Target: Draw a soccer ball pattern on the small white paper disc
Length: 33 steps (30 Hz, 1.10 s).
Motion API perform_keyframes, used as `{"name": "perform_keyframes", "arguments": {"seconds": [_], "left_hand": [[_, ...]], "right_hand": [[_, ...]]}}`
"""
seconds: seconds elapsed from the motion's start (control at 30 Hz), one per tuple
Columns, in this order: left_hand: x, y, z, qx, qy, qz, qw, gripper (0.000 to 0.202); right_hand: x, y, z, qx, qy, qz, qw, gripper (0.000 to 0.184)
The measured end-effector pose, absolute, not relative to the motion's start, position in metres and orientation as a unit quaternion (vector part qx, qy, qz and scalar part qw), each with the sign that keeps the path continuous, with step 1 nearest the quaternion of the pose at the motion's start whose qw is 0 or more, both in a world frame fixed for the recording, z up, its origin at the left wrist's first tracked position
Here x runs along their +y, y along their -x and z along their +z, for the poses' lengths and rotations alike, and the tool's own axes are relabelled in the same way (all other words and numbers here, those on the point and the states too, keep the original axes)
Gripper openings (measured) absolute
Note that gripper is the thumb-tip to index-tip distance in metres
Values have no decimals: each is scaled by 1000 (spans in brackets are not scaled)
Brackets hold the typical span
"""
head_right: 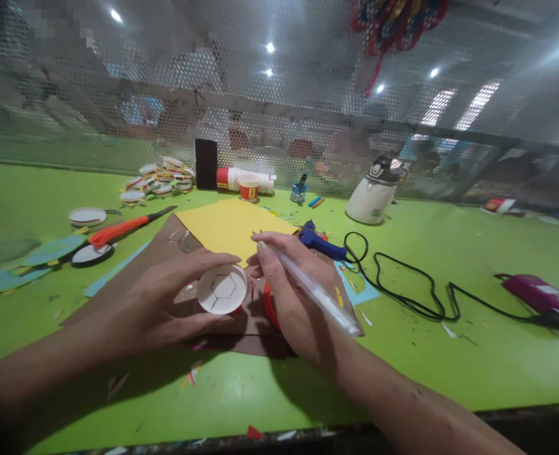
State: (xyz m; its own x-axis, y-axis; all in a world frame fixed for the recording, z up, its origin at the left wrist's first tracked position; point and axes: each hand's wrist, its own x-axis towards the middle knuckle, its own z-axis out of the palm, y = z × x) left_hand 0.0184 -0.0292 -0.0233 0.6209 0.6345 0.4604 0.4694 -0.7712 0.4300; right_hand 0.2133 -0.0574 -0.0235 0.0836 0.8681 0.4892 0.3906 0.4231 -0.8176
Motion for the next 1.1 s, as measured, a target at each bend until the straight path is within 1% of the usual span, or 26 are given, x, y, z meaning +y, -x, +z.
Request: {"name": "perform_keyframes", "arguments": {"seconds": [0.13,0.23,0.37,0.53,0.7,0.8,0.97,1.1], "left_hand": [[-30,-19,-21,339,-877,290,181,49],[-31,-18,-21,365,-865,281,199,47],[-30,-18,-25,363,-860,290,211,44],[-30,-19,-24,357,-855,298,229,42],[-29,-19,-23,367,-846,325,210,42],[-29,-20,-26,367,-843,341,196,44],[-30,-25,-32,394,-831,354,172,51],[-28,-24,-32,389,-824,361,200,55]], "right_hand": [[-57,-213,-22,-690,517,228,452,23],[-57,-213,-23,-713,506,232,426,23],[-57,-211,-23,-688,510,273,439,22],[-55,-210,-25,-624,495,377,473,19],[-51,-210,-33,-526,440,501,528,26],[-51,-208,-35,-481,409,548,549,29],[-54,-200,-37,-446,381,581,564,32],[-55,-201,-37,-477,403,554,550,31]]}}
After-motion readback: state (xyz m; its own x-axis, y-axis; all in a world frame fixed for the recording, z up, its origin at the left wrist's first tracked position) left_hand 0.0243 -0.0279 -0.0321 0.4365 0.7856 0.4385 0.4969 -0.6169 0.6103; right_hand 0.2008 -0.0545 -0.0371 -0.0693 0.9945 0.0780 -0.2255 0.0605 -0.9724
